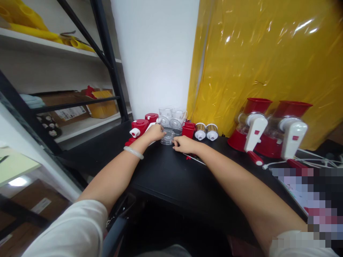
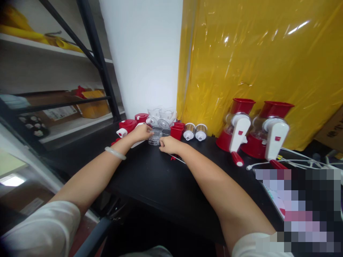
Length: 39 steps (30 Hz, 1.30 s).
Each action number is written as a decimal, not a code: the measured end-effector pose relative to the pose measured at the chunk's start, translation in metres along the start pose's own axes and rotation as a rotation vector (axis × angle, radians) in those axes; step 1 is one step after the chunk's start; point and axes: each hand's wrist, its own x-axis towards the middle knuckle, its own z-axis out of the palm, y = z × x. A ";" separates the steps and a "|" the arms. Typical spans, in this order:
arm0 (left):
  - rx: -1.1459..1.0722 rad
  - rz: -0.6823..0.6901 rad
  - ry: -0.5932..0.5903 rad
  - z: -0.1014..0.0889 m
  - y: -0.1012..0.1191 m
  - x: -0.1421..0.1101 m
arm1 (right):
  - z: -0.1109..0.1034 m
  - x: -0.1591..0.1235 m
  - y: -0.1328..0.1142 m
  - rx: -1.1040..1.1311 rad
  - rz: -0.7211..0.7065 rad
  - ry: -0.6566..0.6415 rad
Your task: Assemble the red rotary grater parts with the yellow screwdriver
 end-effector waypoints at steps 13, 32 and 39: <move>-0.042 -0.019 -0.039 0.004 -0.004 0.001 | 0.001 0.001 0.000 -0.032 -0.003 -0.009; -0.018 0.009 0.006 0.004 -0.003 0.001 | 0.003 0.000 -0.001 -0.026 -0.010 -0.018; 0.000 0.001 -0.012 0.004 -0.004 0.000 | 0.004 0.001 -0.001 -0.023 -0.017 -0.014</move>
